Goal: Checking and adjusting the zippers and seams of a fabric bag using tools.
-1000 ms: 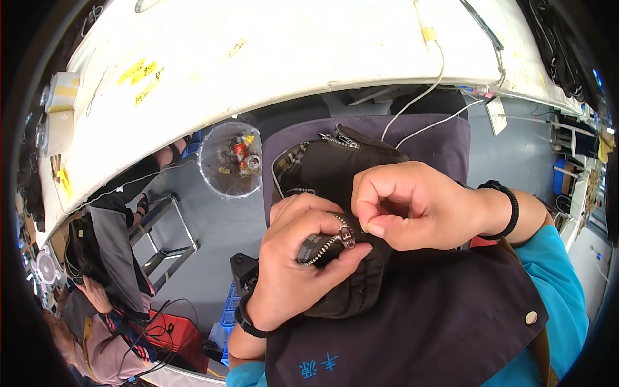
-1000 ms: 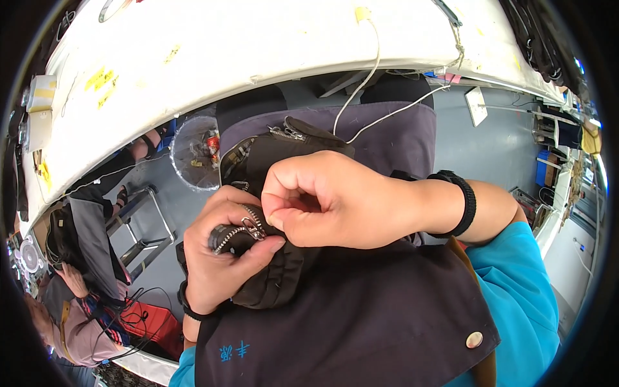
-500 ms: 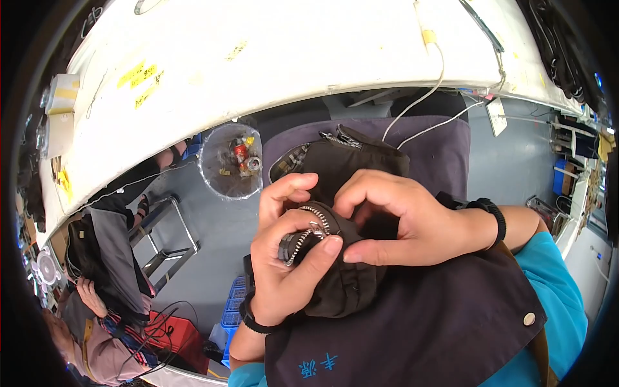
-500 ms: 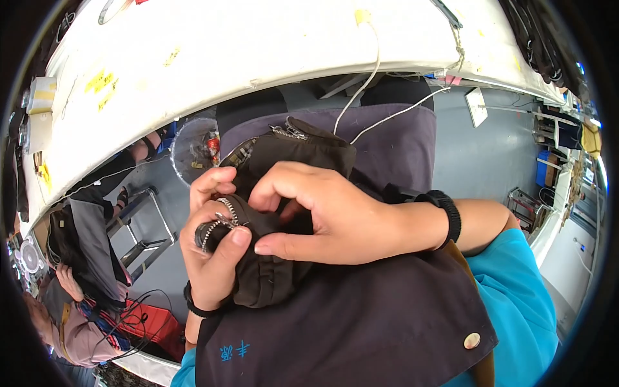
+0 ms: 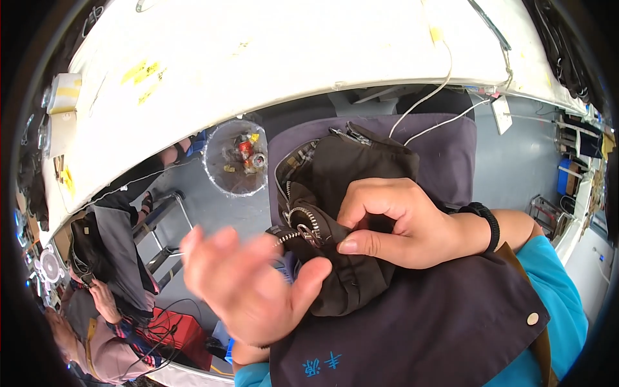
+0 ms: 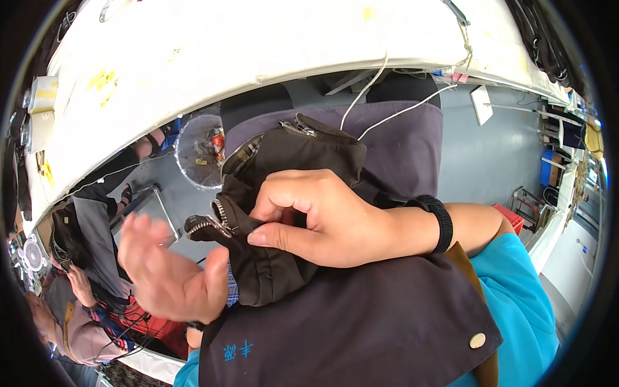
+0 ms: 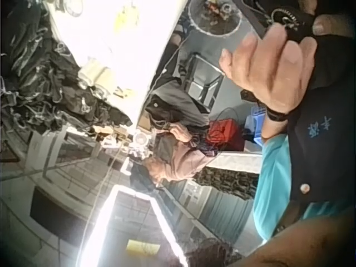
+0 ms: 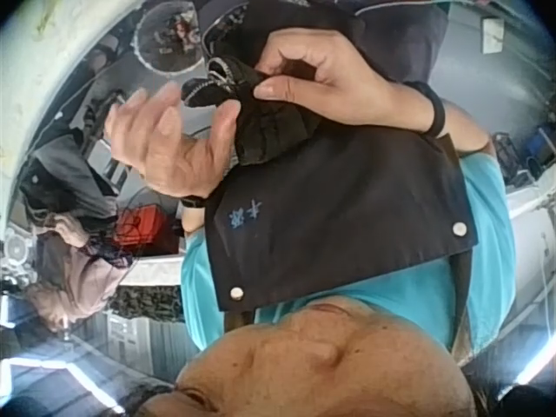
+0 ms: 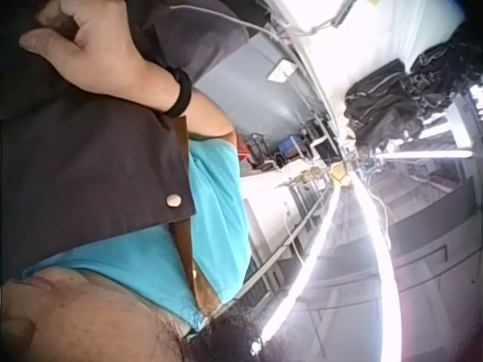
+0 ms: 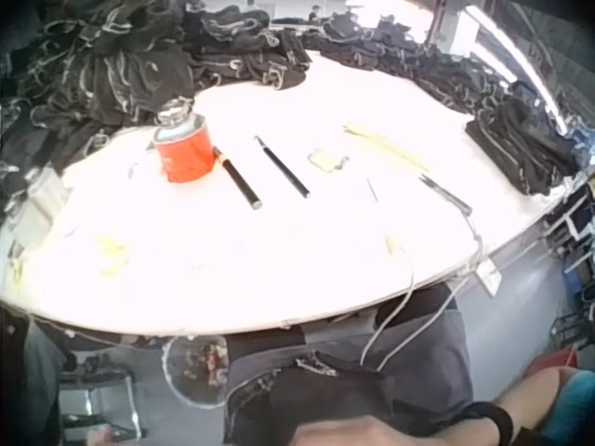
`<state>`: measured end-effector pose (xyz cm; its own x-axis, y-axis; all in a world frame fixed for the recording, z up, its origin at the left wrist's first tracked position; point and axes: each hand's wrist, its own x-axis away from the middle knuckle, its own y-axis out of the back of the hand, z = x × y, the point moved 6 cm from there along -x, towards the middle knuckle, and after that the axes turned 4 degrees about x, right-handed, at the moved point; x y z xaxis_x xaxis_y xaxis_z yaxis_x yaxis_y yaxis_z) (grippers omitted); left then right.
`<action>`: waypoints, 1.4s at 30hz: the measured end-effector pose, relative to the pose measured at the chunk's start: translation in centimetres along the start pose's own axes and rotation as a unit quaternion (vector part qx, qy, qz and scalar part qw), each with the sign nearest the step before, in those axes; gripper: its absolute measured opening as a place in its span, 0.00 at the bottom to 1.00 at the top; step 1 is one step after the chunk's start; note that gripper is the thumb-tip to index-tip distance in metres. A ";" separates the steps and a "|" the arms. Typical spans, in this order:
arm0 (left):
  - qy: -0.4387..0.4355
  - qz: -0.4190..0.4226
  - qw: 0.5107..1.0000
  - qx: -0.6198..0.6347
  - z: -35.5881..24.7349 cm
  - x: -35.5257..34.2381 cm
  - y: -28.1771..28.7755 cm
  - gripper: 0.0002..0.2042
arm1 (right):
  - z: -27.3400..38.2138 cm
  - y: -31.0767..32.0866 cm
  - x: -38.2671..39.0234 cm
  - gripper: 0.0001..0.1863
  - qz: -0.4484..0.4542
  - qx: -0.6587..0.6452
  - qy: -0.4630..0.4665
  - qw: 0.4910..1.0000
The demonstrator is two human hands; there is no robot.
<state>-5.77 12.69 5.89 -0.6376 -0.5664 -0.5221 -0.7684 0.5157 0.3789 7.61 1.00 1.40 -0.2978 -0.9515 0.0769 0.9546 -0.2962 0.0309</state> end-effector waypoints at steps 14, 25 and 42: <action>-0.048 0.232 0.947 -0.217 -1.8 -1.5 -2.4 0.21 | 0.0 -0.2 -0.3 0.08 -0.002 0.025 -0.006 1.000; 0.276 0.174 0.916 0.236 4.1 0.5 -2.8 0.25 | -0.6 -0.4 -0.2 0.08 0.023 0.010 -0.064 0.998; -0.045 0.237 0.964 -0.114 -0.3 -1.8 -2.2 0.29 | -0.3 -0.3 -0.5 0.09 0.013 0.027 -0.028 0.999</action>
<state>-2.96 12.42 6.20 -0.9207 -0.2389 -0.3087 -0.3902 0.5422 0.7442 7.53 1.54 1.06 -0.2737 -0.9524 0.1345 0.9609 -0.2646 0.0819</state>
